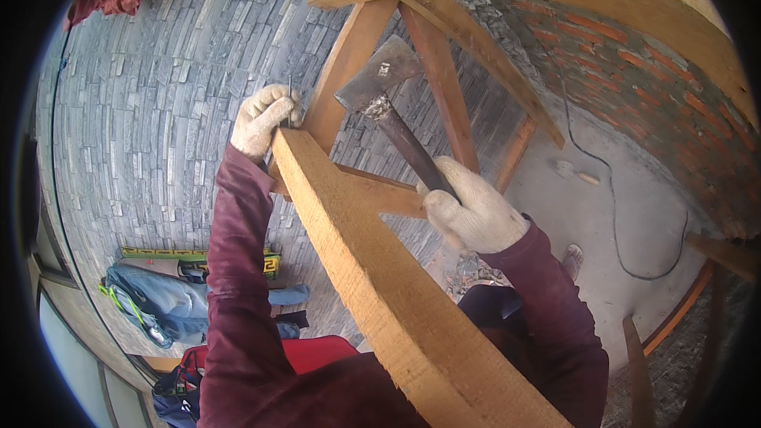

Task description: The person assembles a curved wooden frame by positioning planks and hammering nails into joints. They repeatedly reposition the frame and drive nails with a hammer to secure the structure.

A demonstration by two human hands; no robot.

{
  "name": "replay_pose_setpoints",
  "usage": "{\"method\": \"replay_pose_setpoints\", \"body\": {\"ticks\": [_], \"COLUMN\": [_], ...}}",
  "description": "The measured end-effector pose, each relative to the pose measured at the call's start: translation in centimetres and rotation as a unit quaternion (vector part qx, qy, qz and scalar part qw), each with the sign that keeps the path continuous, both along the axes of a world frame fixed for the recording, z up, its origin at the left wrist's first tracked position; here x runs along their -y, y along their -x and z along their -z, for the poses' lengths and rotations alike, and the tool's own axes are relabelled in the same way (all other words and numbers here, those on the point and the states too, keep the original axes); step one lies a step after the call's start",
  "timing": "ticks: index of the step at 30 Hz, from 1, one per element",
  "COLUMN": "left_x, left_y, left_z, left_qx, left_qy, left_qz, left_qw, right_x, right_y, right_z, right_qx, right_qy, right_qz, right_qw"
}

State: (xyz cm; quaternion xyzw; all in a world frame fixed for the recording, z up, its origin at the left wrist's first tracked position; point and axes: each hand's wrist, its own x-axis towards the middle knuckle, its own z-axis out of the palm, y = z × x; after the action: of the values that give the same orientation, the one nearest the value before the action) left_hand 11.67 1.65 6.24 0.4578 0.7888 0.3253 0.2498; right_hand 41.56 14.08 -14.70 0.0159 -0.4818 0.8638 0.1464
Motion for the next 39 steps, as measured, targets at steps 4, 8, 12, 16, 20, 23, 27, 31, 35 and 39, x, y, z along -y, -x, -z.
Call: {"method": "replay_pose_setpoints", "body": {"ticks": [4,8,12,16,20,23,27,31,35,39], "left_x": [-0.4,-0.1,0.2,-0.4,0.2,0.3,-0.2,0.1,0.3,0.4], "left_y": [-0.1,-0.3,-0.2,-0.9,-0.7,-0.1,-0.2,-0.4,-0.5,-0.7], "left_z": [-0.3,-0.1,-0.5,-0.7,-0.5,-0.6,-0.5,-0.4,-0.1,0.5], "left_qx": [-0.009,0.023,-0.003,0.027,0.038,0.051,0.039,-0.027,-0.052,-0.058], "left_qy": [0.008,-0.023,0.003,-0.02,-0.024,-0.014,-0.005,0.019,0.004,-0.029], "left_qz": [0.003,-0.004,0.009,-0.01,-0.018,0.003,0.015,0.023,0.024,0.007], "left_qw": [1.0,0.999,1.0,0.999,0.999,0.999,0.999,0.999,0.998,0.998], "right_x": [-1.4,-2.6,-3.4,-4.1,-3.6,-3.8,-4.2,-5.4,-7.5,-6.8], "right_y": [2.0,3.6,4.5,5.7,6.3,6.8,8.0,8.5,8.9,9.2], "right_z": [0.5,-0.2,-2.6,-3.0,-3.4,-4.1,-3.2,-4.1,-4.7,-5.8], "right_qx": [-0.037,-0.055,-0.041,-0.032,-0.021,-0.031,-0.019,0.016,0.015,-0.008], "right_qy": [0.01,0.033,0.006,-0.021,-0.029,-0.044,-0.052,-0.064,-0.138,-0.039], "right_qz": [0.035,0.021,0.031,0.054,0.036,0.029,0.022,0.013,0.074,0.192], "right_qw": [0.999,0.998,0.999,0.998,0.999,0.998,0.998,0.998,0.988,0.981]}}
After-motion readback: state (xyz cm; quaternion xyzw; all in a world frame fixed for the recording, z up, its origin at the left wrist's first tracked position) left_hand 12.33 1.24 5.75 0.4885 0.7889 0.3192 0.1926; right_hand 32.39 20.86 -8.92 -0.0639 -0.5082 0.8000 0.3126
